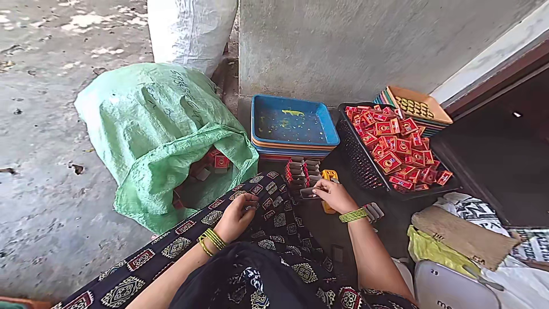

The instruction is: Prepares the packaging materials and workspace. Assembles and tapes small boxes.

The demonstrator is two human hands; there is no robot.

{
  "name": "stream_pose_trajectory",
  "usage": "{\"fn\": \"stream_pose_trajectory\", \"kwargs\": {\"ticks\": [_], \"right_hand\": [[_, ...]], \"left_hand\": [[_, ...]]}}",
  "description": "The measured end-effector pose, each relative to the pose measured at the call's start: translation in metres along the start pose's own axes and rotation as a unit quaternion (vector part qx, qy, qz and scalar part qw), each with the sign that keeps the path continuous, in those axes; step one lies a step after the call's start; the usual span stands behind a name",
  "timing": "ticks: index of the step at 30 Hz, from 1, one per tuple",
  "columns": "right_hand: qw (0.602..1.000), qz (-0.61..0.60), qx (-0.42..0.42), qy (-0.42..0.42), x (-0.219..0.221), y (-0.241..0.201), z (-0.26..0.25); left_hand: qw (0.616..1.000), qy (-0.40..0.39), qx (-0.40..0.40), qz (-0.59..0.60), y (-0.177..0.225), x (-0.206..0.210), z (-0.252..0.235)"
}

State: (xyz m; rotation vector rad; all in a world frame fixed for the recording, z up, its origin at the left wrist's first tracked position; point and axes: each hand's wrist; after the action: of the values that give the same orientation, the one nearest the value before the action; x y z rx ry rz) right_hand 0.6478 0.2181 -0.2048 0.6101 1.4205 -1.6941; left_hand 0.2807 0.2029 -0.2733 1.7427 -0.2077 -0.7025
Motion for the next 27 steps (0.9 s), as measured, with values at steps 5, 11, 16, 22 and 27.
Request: {"fn": "stream_pose_trajectory", "kwargs": {"ticks": [5,11,16,22,27], "right_hand": [[0.969,-0.17,-0.176,0.024,0.021,-0.083,0.006],[0.921,-0.342,-0.179,0.044,0.084,-0.139,-0.006],[0.865,-0.39,-0.304,0.091,0.113,-0.144,-0.006],[0.852,-0.355,-0.362,0.135,0.137,-0.134,-0.007],[0.873,-0.274,-0.374,0.154,0.137,-0.128,-0.005]], "left_hand": [[0.998,-0.024,0.046,0.021,0.016,0.007,0.002],[0.996,0.067,0.062,-0.003,0.022,0.004,0.004],[0.977,0.148,0.089,0.122,0.028,0.0,0.004],[0.966,0.147,0.145,0.157,0.027,-0.002,0.006],[0.974,0.116,0.166,0.098,0.023,-0.001,0.007]]}}
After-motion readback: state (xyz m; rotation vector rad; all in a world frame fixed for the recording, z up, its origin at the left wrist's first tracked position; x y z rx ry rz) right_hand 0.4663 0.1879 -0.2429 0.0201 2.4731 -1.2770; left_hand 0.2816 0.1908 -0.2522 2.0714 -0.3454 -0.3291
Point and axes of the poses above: each hand's wrist, its own z-axis away from the middle knuckle, its own x-axis out of the palm, y = z × x, and after that the axes turned 10 degrees about -y, right-handed
